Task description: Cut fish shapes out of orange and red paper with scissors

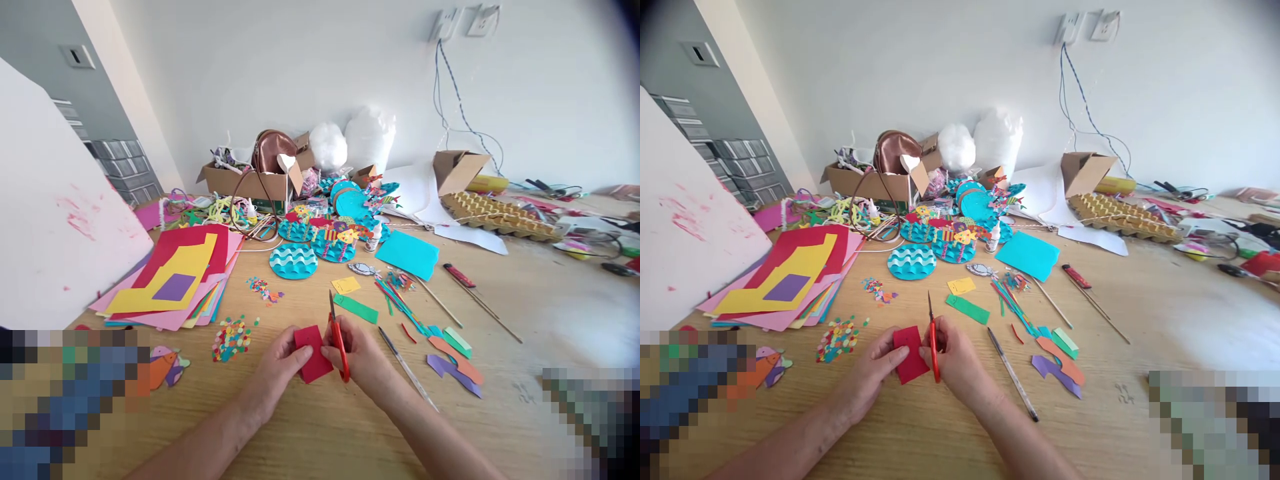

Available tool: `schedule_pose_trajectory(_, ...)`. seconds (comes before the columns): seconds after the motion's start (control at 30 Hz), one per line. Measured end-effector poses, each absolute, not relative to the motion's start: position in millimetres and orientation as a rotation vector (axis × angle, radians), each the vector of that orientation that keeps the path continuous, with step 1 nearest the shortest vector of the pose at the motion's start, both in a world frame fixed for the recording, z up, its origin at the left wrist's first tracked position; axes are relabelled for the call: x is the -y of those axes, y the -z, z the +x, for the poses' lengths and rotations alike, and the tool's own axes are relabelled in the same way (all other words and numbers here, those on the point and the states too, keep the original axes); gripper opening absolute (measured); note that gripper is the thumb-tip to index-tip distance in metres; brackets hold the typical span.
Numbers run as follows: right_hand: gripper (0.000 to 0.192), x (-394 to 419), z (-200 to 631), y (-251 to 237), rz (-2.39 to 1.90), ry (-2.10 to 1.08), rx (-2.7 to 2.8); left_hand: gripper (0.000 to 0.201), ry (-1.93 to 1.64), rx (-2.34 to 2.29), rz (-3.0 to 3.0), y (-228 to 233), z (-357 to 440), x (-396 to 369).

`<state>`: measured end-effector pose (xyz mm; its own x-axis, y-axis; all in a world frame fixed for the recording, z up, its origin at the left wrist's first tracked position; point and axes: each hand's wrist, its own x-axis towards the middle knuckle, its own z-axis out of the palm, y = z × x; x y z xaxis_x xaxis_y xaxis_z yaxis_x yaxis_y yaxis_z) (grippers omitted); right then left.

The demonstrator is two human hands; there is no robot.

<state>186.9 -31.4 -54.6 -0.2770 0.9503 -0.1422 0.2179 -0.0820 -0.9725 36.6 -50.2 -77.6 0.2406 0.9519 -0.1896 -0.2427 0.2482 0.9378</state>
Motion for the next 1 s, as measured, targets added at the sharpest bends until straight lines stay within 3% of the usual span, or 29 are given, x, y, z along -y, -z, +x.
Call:
schedule_pose_trajectory(0.2, 0.019, 43, 185, 51, -1.263, -1.486, 1.452, 0.026, -0.988, -0.940, 0.821, 76, 43, 55)
schedule_pose_trajectory(0.57, 0.032, 53, 202, 41, -1.411, -1.445, 1.704, 0.017, -1.004, -1.032, 0.742, 53, 34, 35)
schedule_pose_trajectory(1.0, 0.032, 60, 200, 49, -1.419, -1.545, 1.851, 0.020, -0.975, -1.072, 0.654, 60, 29, 40)
